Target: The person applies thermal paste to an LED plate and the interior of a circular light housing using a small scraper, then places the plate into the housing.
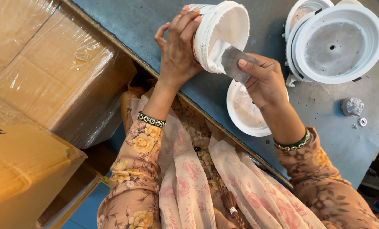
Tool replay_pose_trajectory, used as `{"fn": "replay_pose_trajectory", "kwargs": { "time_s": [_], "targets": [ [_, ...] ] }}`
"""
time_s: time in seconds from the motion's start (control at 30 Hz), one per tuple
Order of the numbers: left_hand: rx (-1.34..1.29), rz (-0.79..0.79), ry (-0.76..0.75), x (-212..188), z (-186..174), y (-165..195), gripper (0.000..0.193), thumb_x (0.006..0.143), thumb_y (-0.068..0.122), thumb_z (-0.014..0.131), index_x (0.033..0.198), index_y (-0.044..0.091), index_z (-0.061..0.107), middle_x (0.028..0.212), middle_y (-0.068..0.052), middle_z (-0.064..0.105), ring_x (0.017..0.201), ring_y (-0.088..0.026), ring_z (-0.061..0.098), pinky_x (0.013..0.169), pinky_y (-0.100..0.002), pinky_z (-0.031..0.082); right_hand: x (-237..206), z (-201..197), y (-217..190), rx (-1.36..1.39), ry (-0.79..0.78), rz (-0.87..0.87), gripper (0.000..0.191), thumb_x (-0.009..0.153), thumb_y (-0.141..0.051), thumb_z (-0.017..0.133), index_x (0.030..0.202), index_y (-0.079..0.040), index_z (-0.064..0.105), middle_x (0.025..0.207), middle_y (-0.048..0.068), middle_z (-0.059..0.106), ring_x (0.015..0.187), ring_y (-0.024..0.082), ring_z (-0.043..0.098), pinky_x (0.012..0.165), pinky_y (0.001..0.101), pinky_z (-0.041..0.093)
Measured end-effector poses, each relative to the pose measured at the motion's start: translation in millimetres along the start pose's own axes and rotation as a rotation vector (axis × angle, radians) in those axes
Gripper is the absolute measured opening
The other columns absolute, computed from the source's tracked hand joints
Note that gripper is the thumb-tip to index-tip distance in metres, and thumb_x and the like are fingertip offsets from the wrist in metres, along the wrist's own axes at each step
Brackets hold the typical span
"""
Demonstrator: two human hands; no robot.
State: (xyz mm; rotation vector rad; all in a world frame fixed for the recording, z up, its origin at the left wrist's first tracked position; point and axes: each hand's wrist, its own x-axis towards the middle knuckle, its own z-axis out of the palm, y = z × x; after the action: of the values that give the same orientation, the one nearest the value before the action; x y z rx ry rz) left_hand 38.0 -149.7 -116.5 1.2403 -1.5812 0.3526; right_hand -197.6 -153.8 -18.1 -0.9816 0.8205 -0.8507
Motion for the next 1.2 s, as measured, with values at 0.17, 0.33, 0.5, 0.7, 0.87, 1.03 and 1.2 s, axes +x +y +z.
{"fn": "replay_pose_trajectory", "kwargs": {
  "time_s": [0.17,0.33,0.5,0.7,0.87,1.03,1.2],
  "targets": [
    [-0.013,-0.009,-0.009,-1,-2,1,0.113,0.082,0.063,0.100,0.156,0.020,0.026,0.160,0.003,0.038,0.155,-0.019,0.033,0.123,-0.046,0.021,-4,4,3,0.262,0.129,0.032,0.020,0.097,-0.010,0.069,0.114,0.001,0.071,0.107,0.009,0.075,0.098,0.017,0.073,0.095,0.0348,0.059],
    [-0.170,-0.116,-0.081,-2,-4,-4,0.123,0.072,0.061,0.103,0.157,0.017,0.026,0.159,-0.002,0.041,0.151,-0.020,0.040,0.119,-0.046,0.024,-2,-9,3,0.321,0.135,-0.035,0.006,0.101,-0.010,0.071,0.104,-0.004,0.071,0.104,0.005,0.074,0.099,0.016,0.071,0.096,0.0335,0.057],
    [-0.264,-0.129,-0.251,-9,-3,-9,0.127,0.066,0.069,0.101,0.156,0.016,0.029,0.152,-0.003,0.047,0.144,-0.020,0.048,0.116,-0.048,0.029,2,-21,-2,0.278,0.126,-0.131,0.011,0.102,-0.008,0.069,0.111,-0.003,0.070,0.109,0.008,0.076,0.099,0.016,0.073,0.095,0.0328,0.059],
    [-0.216,-0.185,-0.283,-17,5,-21,0.130,0.067,0.079,0.095,0.157,0.012,0.028,0.152,-0.004,0.049,0.139,-0.021,0.052,0.116,-0.050,0.031,-3,-33,-23,0.231,0.084,-0.273,0.017,0.106,-0.005,0.067,0.122,0.000,0.068,0.116,0.010,0.075,0.106,0.020,0.074,0.097,0.0348,0.060],
    [-0.159,-0.306,-0.099,-21,-1,-18,0.108,0.084,0.065,0.094,0.152,0.012,0.028,0.150,-0.008,0.050,0.145,-0.025,0.049,0.119,-0.049,0.033,-48,-63,-20,0.209,0.065,-0.269,0.022,0.108,-0.002,0.064,0.128,0.007,0.065,0.112,0.013,0.073,0.102,0.022,0.074,0.097,0.0375,0.061],
    [-0.566,-0.797,-0.149,-33,-28,37,0.057,0.098,0.048,0.079,0.133,0.010,0.056,0.109,-0.009,0.061,0.097,-0.021,0.061,0.080,-0.033,0.049,-98,-84,6,-0.099,0.274,-0.339,0.023,0.104,0.001,0.066,0.125,0.009,0.069,0.111,0.012,0.073,0.095,0.021,0.072,0.090,0.0335,0.060],
    [-0.552,-0.498,-0.568,-23,-7,94,0.038,0.102,0.044,0.069,0.117,0.010,0.066,0.096,-0.005,0.071,0.085,-0.024,0.071,0.070,-0.038,0.054,-120,-82,16,-1.020,0.262,-0.499,0.020,0.106,0.004,0.068,0.127,0.005,0.071,0.122,0.015,0.072,0.107,0.023,0.072,0.094,0.0314,0.058]
  ]
}}
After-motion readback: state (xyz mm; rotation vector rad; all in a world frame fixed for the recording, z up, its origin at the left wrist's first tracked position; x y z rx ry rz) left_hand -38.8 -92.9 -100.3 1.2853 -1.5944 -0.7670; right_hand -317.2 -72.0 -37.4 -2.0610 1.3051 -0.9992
